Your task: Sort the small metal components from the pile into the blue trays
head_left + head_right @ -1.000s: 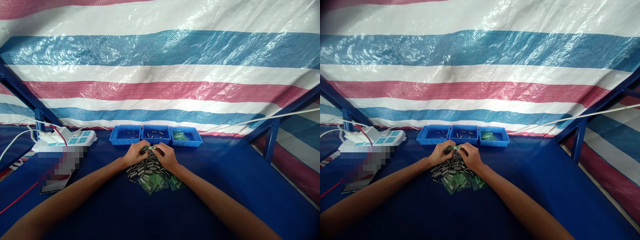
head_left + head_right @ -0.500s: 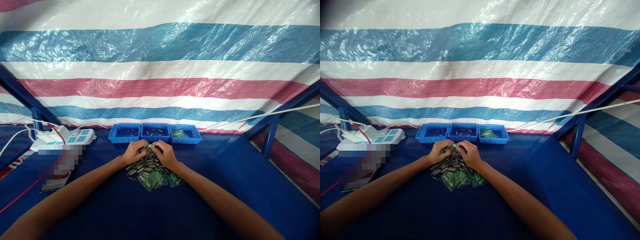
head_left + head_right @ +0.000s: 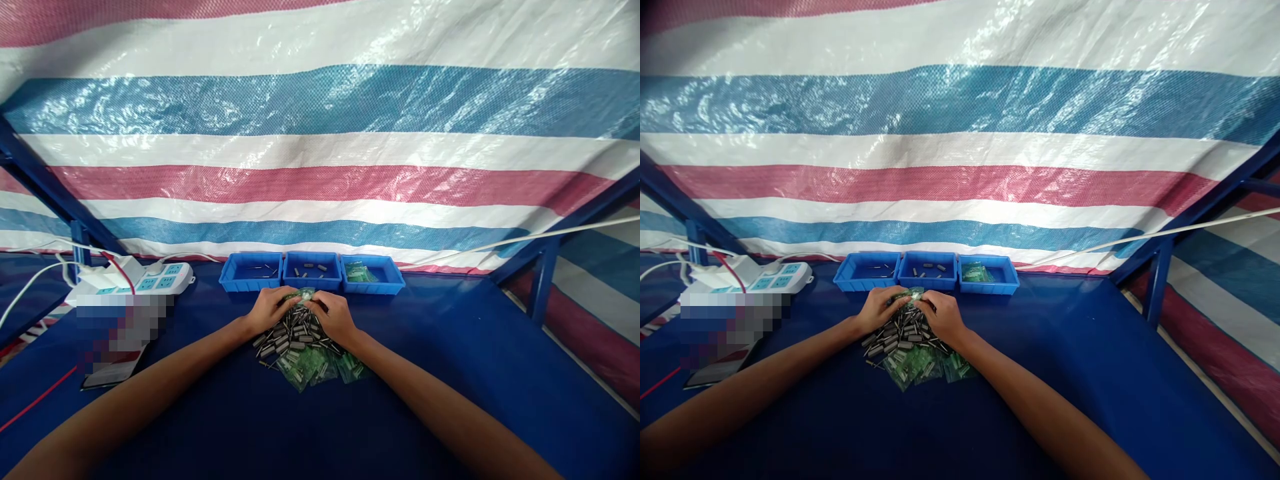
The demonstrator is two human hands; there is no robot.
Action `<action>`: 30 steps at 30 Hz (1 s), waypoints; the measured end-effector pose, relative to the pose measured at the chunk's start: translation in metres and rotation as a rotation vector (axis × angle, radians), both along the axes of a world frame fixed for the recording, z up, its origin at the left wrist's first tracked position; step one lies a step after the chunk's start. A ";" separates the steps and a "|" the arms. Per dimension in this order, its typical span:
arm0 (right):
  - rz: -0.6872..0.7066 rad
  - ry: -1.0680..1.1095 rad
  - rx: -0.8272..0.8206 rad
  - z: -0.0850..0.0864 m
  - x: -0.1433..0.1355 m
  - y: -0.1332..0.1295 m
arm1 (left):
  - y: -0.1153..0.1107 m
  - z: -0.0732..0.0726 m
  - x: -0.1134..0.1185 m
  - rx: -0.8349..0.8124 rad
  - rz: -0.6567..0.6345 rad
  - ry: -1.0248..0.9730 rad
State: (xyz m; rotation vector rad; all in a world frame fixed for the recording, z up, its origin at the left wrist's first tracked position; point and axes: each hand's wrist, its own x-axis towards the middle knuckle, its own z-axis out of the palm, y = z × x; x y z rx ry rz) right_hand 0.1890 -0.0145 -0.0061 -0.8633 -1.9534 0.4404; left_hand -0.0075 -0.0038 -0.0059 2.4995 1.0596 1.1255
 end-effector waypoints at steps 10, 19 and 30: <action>-0.049 0.040 0.045 0.002 0.001 -0.001 | -0.001 0.005 0.002 -0.067 -0.019 -0.012; -0.031 0.089 -0.006 0.004 0.002 -0.001 | 0.000 0.004 0.002 -0.068 -0.009 -0.008; -0.007 0.066 -0.004 0.005 0.001 -0.002 | 0.000 0.006 0.002 -0.104 -0.005 0.030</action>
